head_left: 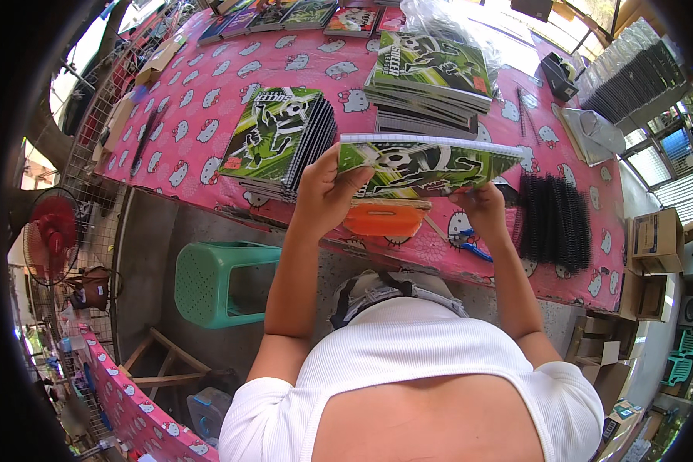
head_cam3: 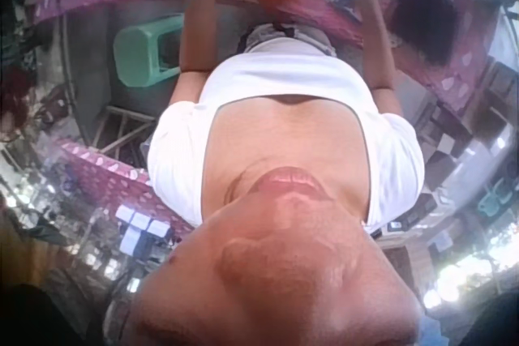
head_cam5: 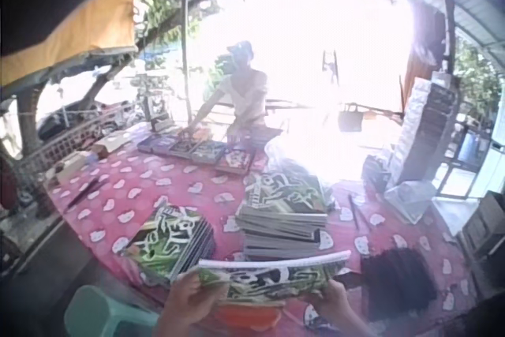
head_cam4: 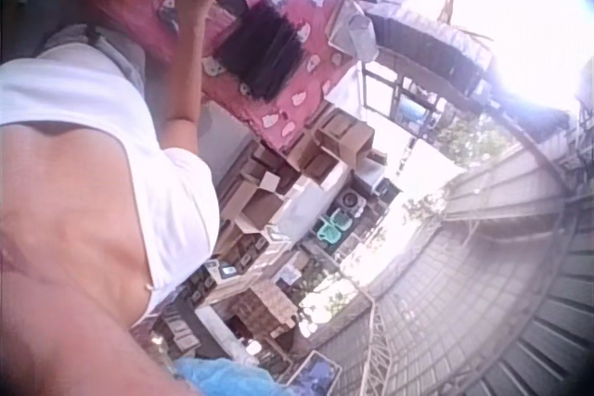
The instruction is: The person uses a hand-held tool to cut plastic or wire for binding and organizes stacks of green soccer-themed notebooks on a table. They handle individual notebooks and move them into larger stacks.
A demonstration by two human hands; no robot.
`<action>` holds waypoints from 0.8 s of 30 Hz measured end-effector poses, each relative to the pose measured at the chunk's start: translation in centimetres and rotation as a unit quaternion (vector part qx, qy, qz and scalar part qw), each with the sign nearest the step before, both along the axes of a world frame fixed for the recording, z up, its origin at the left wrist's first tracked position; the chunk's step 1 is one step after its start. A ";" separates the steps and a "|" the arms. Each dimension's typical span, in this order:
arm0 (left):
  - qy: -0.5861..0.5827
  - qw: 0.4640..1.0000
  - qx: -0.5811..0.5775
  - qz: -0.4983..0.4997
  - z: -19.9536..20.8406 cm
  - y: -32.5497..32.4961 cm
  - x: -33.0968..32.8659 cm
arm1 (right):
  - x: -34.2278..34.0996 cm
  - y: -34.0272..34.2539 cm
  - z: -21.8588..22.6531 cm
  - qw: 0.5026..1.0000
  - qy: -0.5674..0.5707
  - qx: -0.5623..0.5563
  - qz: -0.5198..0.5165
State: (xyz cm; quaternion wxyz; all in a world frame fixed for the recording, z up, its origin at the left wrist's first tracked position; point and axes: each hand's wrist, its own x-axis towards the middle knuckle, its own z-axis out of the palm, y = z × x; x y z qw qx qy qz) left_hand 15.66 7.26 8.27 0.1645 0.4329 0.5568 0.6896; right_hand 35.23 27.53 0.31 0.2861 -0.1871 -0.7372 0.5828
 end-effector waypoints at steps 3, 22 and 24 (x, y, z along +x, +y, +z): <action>0.048 0.998 -0.041 0.026 -0.6 -0.2 -0.1 | -0.4 -1.0 -1.7 0.999 0.003 0.043 -0.017; 0.013 0.966 -0.024 0.258 -8.4 -1.7 4.2 | 6.9 11.4 -8.0 0.891 -0.223 0.363 -0.158; 0.051 0.961 0.054 0.267 -6.2 -0.7 5.4 | 7.9 13.9 -7.1 0.814 -0.335 0.405 -0.246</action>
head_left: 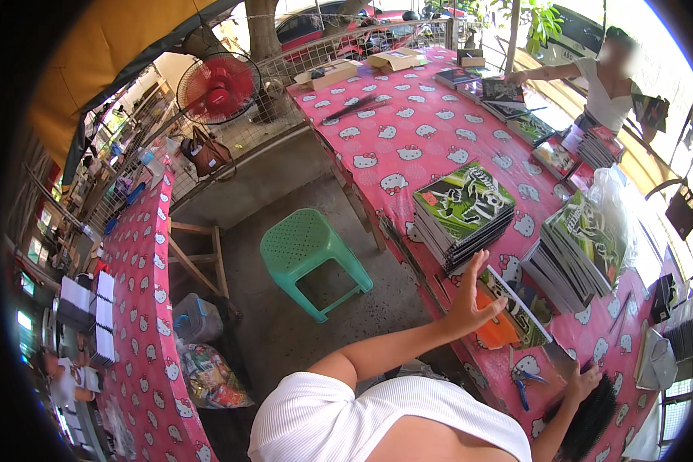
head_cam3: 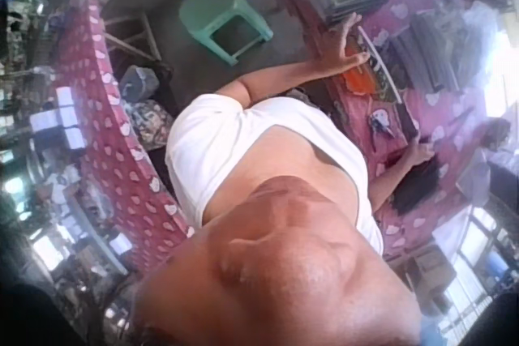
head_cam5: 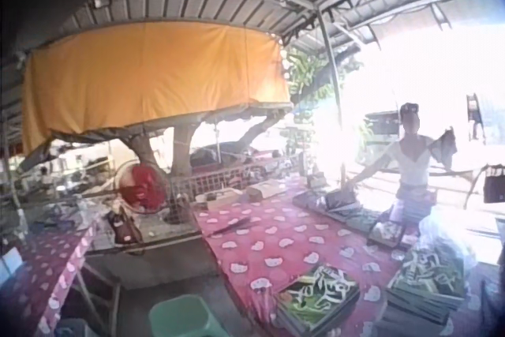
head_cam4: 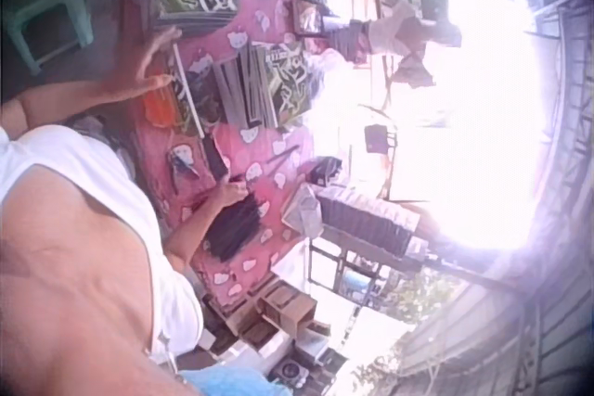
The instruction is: The person uses a hand-held tool to cut plastic or wire for binding and organizes stacks of green soccer-themed notebooks on a table. They handle individual notebooks and move them into larger stacks.
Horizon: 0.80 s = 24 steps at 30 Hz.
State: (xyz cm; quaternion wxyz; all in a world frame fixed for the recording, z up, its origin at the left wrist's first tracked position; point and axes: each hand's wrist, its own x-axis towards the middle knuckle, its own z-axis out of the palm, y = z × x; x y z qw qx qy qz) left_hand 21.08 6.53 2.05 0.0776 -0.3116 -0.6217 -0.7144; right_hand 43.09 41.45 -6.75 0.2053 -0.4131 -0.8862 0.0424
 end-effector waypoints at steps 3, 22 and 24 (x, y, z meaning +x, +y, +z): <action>0.025 0.998 -0.028 0.059 0.1 1.3 1.2 | 0.0 -0.7 0.8 0.991 -0.091 0.016 -0.099; 0.297 0.912 -0.269 -0.089 1.5 6.7 2.9 | -4.5 -10.7 11.8 0.913 0.229 -0.254 0.221; 0.304 0.921 -0.232 -0.074 1.8 7.0 2.9 | -5.5 -12.8 12.2 0.839 0.304 -0.392 0.224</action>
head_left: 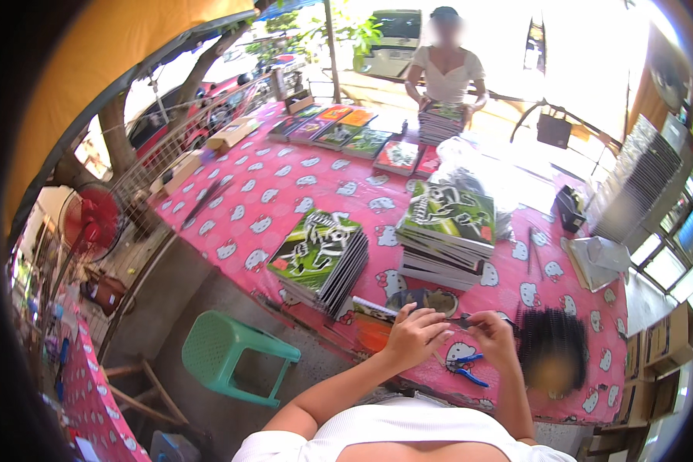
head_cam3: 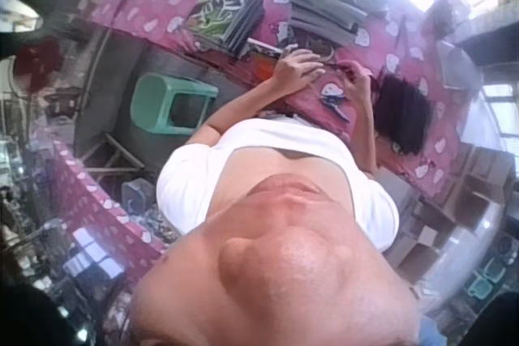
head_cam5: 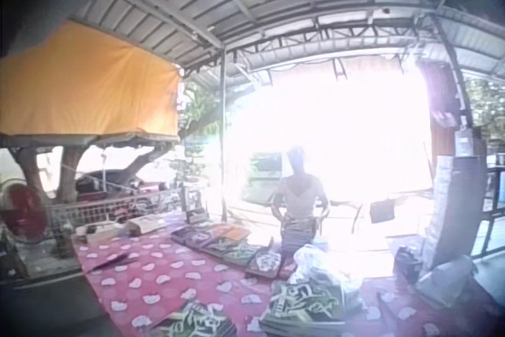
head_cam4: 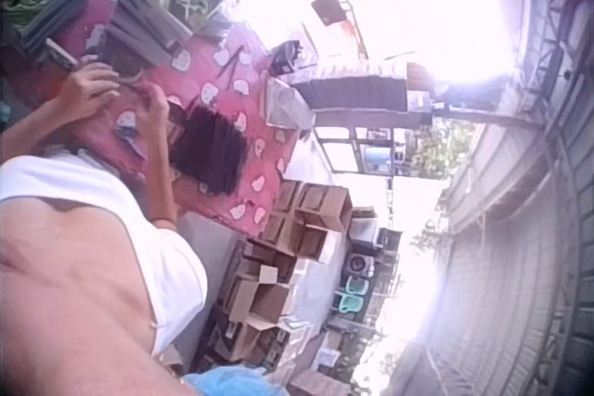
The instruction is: The person uses a hand-held tool to cut plastic or wire for binding and organizes stacks of green soccer-themed notebooks on a table. They handle individual notebooks and move them into larger stacks.
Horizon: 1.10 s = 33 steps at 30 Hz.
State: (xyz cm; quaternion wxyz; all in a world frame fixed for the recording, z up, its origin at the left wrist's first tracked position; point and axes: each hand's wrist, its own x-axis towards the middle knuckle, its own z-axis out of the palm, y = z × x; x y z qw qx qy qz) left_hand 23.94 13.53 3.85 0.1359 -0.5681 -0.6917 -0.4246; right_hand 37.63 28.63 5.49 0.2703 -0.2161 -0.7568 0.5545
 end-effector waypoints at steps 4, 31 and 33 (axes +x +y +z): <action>-0.023 1.000 0.009 -0.011 1.1 0.2 -0.1 | -0.6 -1.2 1.5 0.992 -0.032 0.114 0.047; -0.099 0.994 0.026 -0.029 0.6 0.4 -0.9 | -2.4 2.2 1.6 0.966 -0.097 -0.131 0.203; -0.099 0.995 0.022 -0.023 0.8 0.3 -0.7 | -2.2 2.7 1.2 0.961 -0.083 -0.137 0.223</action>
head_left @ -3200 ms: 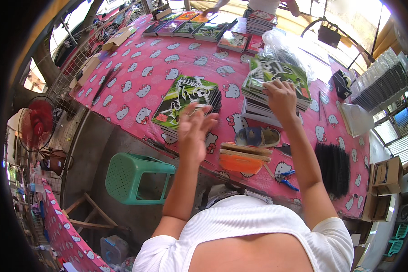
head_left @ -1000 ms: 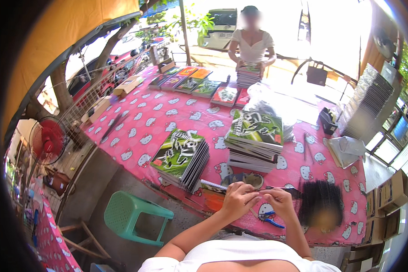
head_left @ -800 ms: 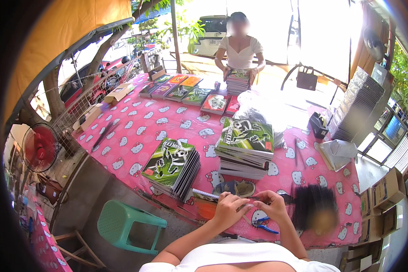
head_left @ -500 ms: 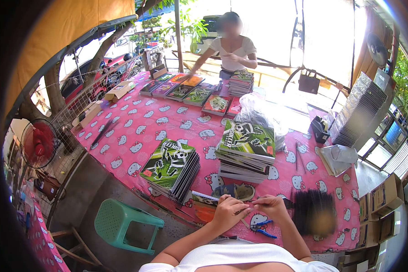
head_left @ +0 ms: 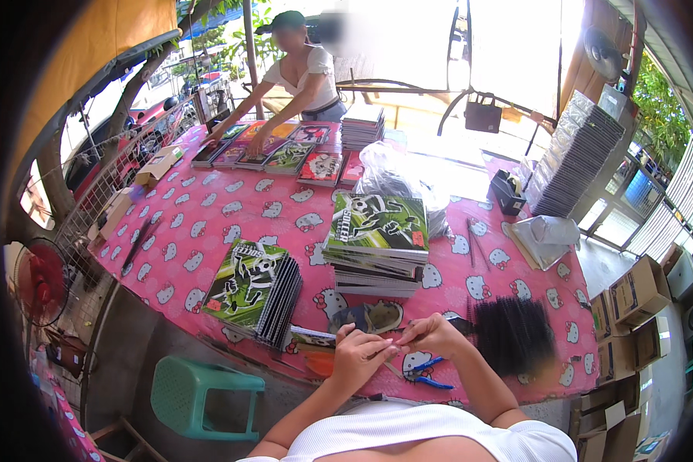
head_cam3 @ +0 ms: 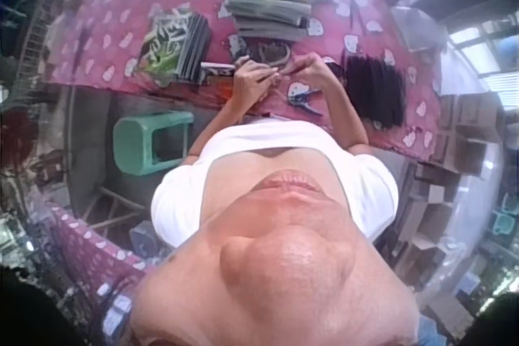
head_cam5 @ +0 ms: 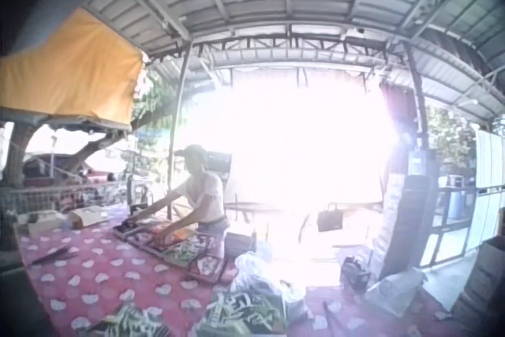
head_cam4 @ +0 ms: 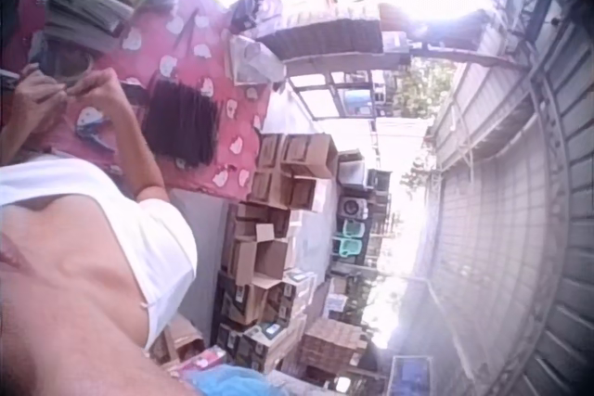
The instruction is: The person uses a hand-held tool to cut plastic or wire for binding and organizes stacks of green soccer-themed notebooks on a table. They handle individual notebooks and move them into larger stacks.
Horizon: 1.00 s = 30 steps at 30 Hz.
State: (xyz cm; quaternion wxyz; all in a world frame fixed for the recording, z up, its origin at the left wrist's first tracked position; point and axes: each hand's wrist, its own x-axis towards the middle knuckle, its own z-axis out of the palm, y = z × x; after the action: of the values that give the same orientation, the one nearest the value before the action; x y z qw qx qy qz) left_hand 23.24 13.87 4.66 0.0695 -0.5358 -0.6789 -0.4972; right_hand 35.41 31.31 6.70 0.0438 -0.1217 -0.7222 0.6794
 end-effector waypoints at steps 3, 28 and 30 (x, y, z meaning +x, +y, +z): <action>-0.005 1.000 -0.003 0.000 0.1 0.2 0.1 | 0.2 0.3 -0.1 1.000 0.013 0.005 0.021; 0.029 0.997 -0.042 0.066 0.0 -0.9 -0.3 | 0.7 -4.0 0.3 0.888 0.042 0.449 -0.092; 0.026 0.996 -0.041 0.072 -0.2 -1.2 -0.2 | 0.3 -4.9 2.1 0.892 0.036 0.436 -0.111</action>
State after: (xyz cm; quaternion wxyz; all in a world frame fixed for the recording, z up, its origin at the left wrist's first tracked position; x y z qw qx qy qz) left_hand 23.00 12.70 4.41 0.1008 -0.5006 -0.7335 -0.4486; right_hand 35.73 26.42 8.76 0.1938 -0.1450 -0.9257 0.2906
